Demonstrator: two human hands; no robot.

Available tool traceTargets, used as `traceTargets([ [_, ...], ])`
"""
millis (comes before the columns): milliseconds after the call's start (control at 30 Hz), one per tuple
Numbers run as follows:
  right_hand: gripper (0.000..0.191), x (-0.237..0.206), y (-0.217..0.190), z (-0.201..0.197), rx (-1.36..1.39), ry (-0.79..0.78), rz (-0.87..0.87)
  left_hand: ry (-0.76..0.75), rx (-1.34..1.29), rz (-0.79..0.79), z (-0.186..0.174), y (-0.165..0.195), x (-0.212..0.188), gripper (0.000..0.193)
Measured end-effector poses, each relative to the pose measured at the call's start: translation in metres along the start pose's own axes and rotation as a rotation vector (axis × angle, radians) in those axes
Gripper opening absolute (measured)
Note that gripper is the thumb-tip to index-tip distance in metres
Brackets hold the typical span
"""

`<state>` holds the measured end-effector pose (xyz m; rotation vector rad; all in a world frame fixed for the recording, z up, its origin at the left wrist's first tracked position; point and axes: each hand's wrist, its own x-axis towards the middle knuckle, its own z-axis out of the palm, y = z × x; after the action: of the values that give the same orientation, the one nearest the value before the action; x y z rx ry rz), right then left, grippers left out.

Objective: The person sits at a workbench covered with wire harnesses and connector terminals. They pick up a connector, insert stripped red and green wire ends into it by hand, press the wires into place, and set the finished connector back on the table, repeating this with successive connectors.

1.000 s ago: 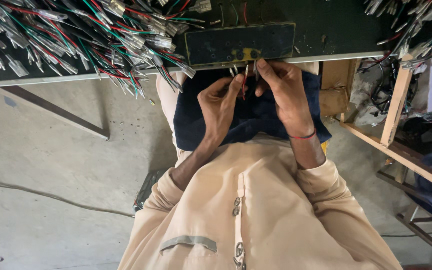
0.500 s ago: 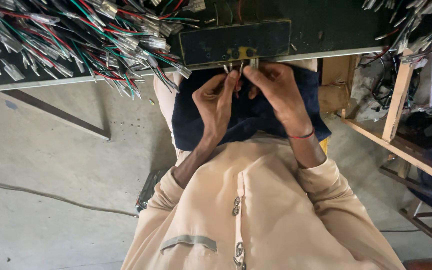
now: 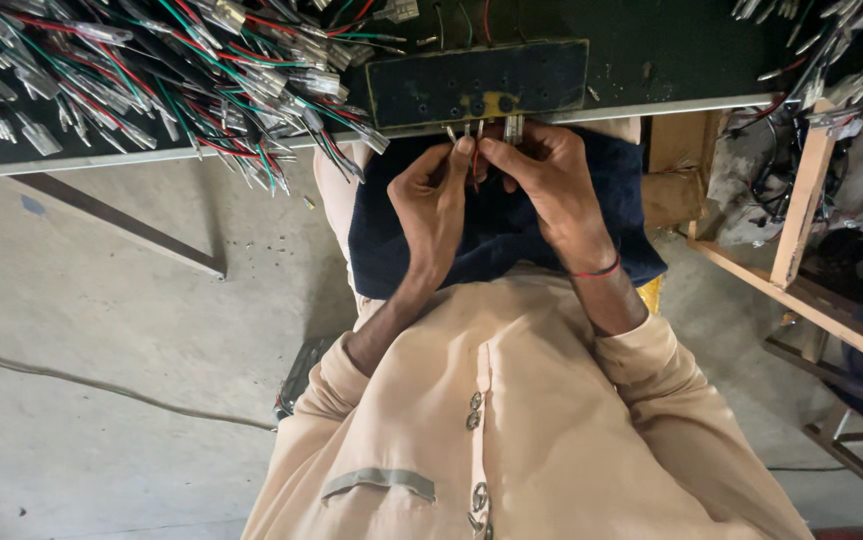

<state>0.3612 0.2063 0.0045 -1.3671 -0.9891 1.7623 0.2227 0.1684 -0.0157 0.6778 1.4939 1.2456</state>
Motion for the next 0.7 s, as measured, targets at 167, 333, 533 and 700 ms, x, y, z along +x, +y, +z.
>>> traceTargets([
  [167, 0.014, -0.002, 0.001, 0.000, -0.027, -0.004, -0.007, -0.038, -0.069, -0.012, -0.003, -0.003, 0.002, 0.028],
  [333, 0.014, -0.004, 0.001, -0.001, -0.040, 0.068, 0.011, -0.021, -0.016, -0.033, -0.005, -0.003, 0.001, 0.029],
  [533, 0.016, -0.001, 0.000, -0.002, -0.106, 0.069, -0.015, 0.005, 0.120, -0.019, -0.008, 0.002, -0.001, 0.033],
  [700, 0.017, 0.001, -0.003, -0.008, -0.160, 0.022, -0.008, -0.015, 0.125, -0.008, -0.014, 0.006, -0.001, 0.030],
])
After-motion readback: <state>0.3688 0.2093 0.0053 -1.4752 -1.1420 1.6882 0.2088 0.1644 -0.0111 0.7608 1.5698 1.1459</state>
